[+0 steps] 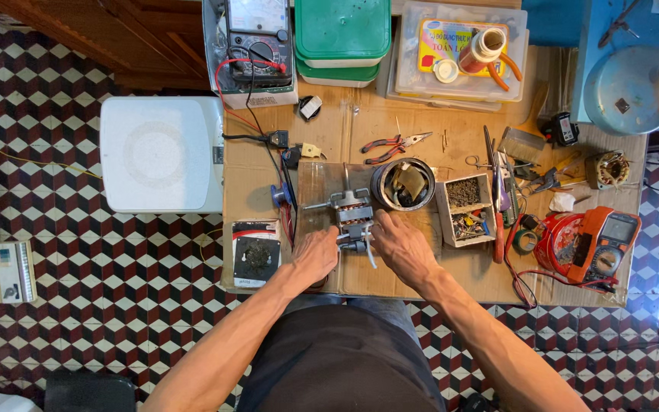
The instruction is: The person works on a disassembled electric motor on a cluttered workbench. They connect and disconnect wires to the motor terminals, rotate the shaft, and use a screwdriver to adjust internal components. The person also uses a multimeter to test electrical connections.
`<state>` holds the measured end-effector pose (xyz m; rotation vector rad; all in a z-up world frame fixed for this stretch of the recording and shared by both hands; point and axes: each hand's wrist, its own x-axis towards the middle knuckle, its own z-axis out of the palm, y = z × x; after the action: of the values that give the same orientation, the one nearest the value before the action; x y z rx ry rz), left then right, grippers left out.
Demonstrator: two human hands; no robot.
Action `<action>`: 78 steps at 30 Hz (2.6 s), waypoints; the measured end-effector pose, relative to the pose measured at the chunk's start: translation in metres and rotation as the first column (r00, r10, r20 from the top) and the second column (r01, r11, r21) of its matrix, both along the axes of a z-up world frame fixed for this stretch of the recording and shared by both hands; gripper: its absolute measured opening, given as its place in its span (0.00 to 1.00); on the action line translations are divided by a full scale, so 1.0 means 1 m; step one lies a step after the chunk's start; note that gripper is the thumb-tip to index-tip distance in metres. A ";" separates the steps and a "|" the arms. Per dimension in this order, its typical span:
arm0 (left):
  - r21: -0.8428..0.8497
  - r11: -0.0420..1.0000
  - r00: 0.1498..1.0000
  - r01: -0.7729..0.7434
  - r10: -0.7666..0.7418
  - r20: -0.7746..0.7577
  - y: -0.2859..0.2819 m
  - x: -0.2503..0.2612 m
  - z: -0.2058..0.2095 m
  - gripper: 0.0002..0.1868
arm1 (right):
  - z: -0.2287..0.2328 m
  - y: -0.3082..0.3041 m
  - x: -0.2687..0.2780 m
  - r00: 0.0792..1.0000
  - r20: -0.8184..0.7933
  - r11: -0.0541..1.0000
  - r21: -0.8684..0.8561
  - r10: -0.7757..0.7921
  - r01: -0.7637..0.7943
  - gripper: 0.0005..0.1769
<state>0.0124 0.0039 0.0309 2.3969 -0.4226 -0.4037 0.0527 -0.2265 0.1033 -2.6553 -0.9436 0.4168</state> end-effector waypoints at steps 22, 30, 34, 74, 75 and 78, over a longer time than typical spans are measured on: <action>-0.228 0.904 0.794 -0.361 0.170 -0.583 0.011 -0.007 0.036 0.20 | -0.051 -0.023 -0.044 0.140 -0.880 0.070 0.122 -0.454 0.990 0.17; -0.106 0.906 0.696 -0.410 0.236 -0.678 0.018 -0.025 0.063 0.24 | -0.089 -0.024 -0.055 -0.331 -0.930 -0.172 -0.305 -0.158 0.937 0.12; 0.045 0.920 0.680 -0.389 0.319 -0.661 0.027 -0.032 0.047 0.19 | -0.103 -0.024 -0.056 -0.434 -0.901 -0.133 -0.432 0.014 0.892 0.12; 0.011 0.981 0.877 -0.195 0.179 -0.446 0.007 0.044 0.062 0.25 | -0.091 0.076 -0.073 -0.089 -0.931 -0.052 -0.076 -0.354 0.996 0.11; 0.033 0.961 0.922 -0.273 0.271 -0.277 0.009 0.056 0.056 0.33 | -0.091 0.074 -0.073 -0.011 -0.918 0.018 -0.020 -0.395 1.000 0.12; -0.060 0.982 0.966 -0.177 0.162 -0.202 0.002 0.081 0.033 0.58 | -0.080 0.068 -0.072 0.165 -0.861 0.199 0.076 -0.481 0.977 0.15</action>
<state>0.0933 0.0054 0.0641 2.2700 -0.1403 -0.5300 -0.0190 -0.1581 0.0230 -1.6214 0.6285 0.5670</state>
